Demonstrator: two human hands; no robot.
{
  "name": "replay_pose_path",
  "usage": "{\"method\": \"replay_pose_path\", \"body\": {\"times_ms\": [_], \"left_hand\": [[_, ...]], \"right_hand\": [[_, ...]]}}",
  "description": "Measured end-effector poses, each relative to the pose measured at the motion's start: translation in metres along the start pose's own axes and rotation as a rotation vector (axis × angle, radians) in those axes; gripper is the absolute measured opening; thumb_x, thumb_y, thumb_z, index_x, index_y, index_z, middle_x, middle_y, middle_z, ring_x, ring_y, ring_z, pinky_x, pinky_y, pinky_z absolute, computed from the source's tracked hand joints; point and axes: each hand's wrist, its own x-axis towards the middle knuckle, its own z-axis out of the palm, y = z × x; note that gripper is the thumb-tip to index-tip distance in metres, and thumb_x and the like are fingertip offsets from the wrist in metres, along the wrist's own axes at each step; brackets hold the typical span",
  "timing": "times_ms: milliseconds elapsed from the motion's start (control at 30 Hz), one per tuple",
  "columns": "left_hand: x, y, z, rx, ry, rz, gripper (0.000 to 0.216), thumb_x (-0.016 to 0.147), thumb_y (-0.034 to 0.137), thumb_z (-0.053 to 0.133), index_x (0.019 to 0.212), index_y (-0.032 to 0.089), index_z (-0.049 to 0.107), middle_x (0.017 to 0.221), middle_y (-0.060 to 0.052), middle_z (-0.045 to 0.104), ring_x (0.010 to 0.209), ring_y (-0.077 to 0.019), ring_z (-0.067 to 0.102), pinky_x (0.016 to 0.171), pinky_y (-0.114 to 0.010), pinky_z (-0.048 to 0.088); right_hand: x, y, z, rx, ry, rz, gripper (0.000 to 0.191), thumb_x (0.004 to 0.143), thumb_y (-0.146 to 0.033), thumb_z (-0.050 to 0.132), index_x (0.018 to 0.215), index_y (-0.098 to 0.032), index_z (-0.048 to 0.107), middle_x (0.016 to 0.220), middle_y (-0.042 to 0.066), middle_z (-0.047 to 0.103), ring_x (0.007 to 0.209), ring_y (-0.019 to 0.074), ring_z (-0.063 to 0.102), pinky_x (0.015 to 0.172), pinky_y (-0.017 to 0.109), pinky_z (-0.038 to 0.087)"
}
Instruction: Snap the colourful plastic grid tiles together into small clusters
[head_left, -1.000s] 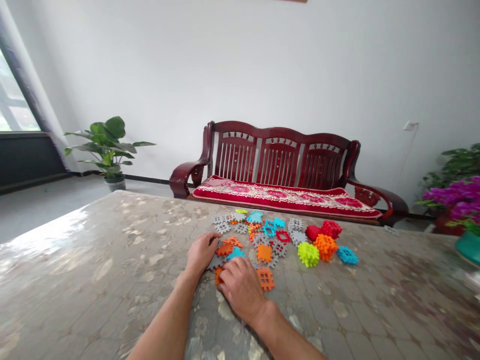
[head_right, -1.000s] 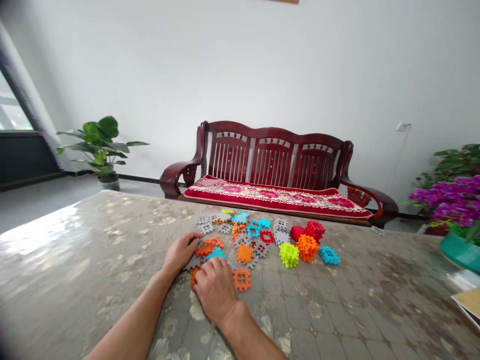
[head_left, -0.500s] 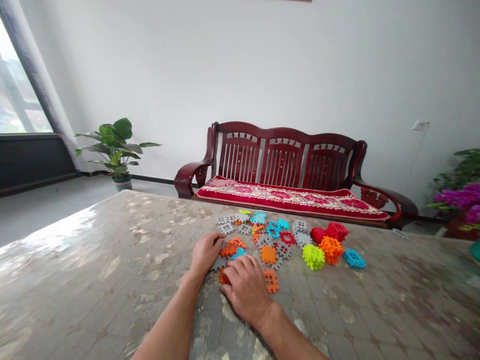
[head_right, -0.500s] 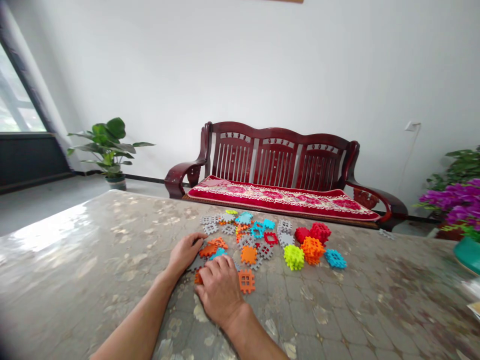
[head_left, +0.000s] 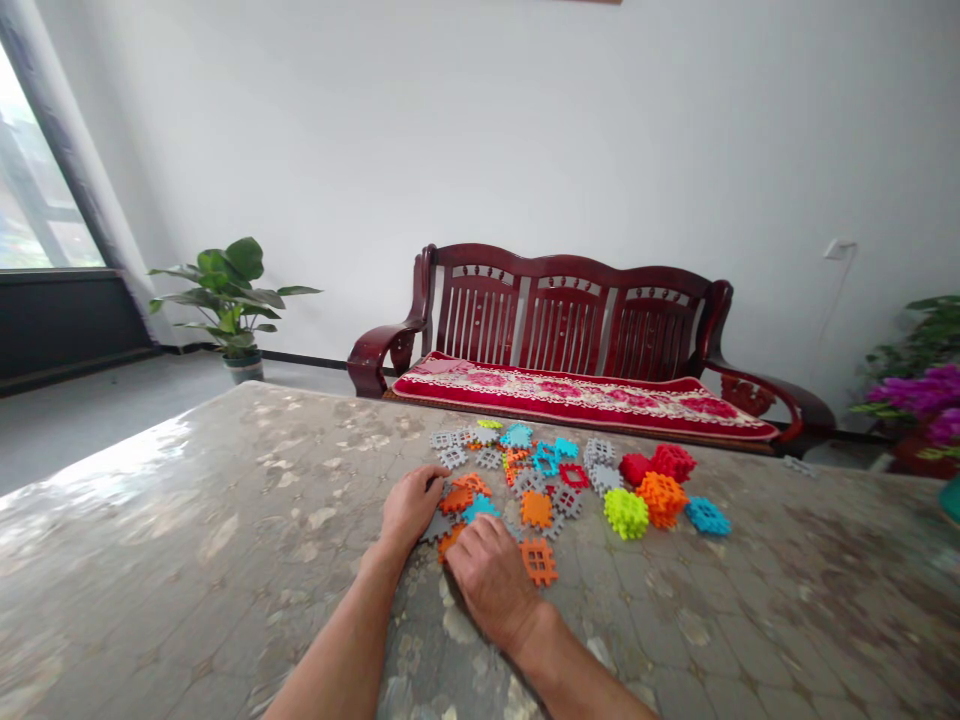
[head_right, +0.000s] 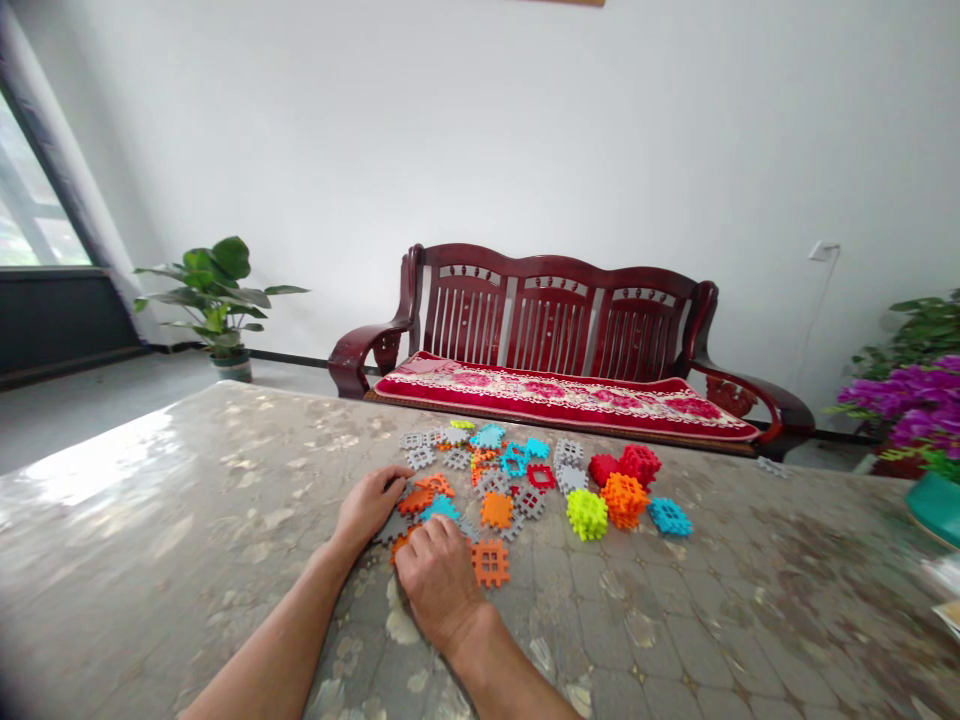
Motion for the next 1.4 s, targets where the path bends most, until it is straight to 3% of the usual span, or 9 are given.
{"method": "replay_pose_path", "body": {"times_ms": [167,333,533,733,1000,1200,1333,1400], "left_hand": [[0.000,0.001,-0.001,0.009,0.004,-0.003,0.029,0.085,0.027,0.047,0.102,0.027,0.071,0.109,0.001,0.073,0.104,-0.0175,0.064,0.094,-0.025,0.044],[0.001,-0.001,0.001,0.009,0.005,-0.001,0.029,0.085,0.027,0.047,0.102,0.027,0.071,0.109,0.001,0.073,0.103,-0.0170,0.064,0.093,-0.025,0.045],[0.000,-0.001,0.001,0.017,-0.007,0.001,0.030,0.086,0.027,0.046,0.103,0.027,0.070,0.110,0.000,0.073,0.104,-0.0171,0.064,0.092,-0.025,0.045],[-0.001,0.002,-0.001,0.023,-0.004,0.000,0.030,0.086,0.027,0.046,0.104,0.026,0.070,0.111,0.001,0.073,0.105,-0.0170,0.064,0.093,-0.025,0.044],[-0.002,0.003,-0.004,0.037,-0.002,-0.002,0.031,0.086,0.027,0.045,0.103,0.026,0.071,0.111,0.000,0.073,0.105,-0.0175,0.064,0.092,-0.025,0.045],[0.000,0.001,-0.002,0.042,-0.005,-0.002,0.030,0.086,0.028,0.046,0.103,0.026,0.071,0.111,0.000,0.073,0.106,-0.0180,0.064,0.092,-0.026,0.045],[-0.001,0.001,-0.002,0.041,0.002,0.003,0.030,0.086,0.027,0.046,0.103,0.026,0.070,0.111,0.000,0.073,0.106,-0.0176,0.063,0.092,-0.025,0.044],[-0.001,0.002,-0.002,0.034,0.003,0.002,0.030,0.086,0.027,0.046,0.104,0.026,0.070,0.110,0.000,0.073,0.106,-0.0179,0.063,0.093,-0.026,0.044]], "right_hand": [[0.000,0.000,0.001,0.021,0.005,0.055,0.014,0.089,-0.012,0.051,0.082,-0.020,0.060,0.080,0.004,0.058,0.082,0.0210,0.046,0.085,0.036,0.038],[0.001,0.000,-0.008,0.065,-0.030,0.042,0.010,0.089,-0.018,0.053,0.083,-0.021,0.060,0.083,0.003,0.059,0.086,0.0208,0.047,0.094,0.037,0.035],[0.003,-0.001,-0.006,0.036,-0.051,0.024,0.013,0.087,-0.010,0.053,0.082,-0.020,0.060,0.084,0.004,0.059,0.087,0.0216,0.046,0.083,0.035,0.038],[0.001,-0.002,-0.004,0.188,-0.049,0.068,0.010,0.087,-0.011,0.055,0.086,-0.020,0.061,0.086,0.003,0.059,0.089,0.0201,0.046,0.081,0.032,0.038],[0.008,0.006,-0.023,0.588,0.038,0.322,0.016,0.089,-0.011,0.057,0.088,-0.025,0.065,0.090,-0.003,0.066,0.094,0.0137,0.054,0.085,0.024,0.042],[0.004,0.028,-0.022,0.556,0.137,0.537,0.016,0.087,-0.013,0.056,0.090,-0.024,0.067,0.092,0.001,0.068,0.094,0.0182,0.057,0.086,0.030,0.043],[0.000,0.027,-0.028,0.501,0.050,0.422,0.013,0.081,-0.024,0.068,0.093,-0.027,0.067,0.092,-0.001,0.068,0.096,0.0191,0.055,0.087,0.032,0.041],[-0.001,0.022,-0.031,0.469,-0.017,0.311,0.022,0.075,-0.033,0.075,0.095,-0.028,0.067,0.094,-0.002,0.068,0.099,0.0191,0.053,0.090,0.032,0.039]]}}
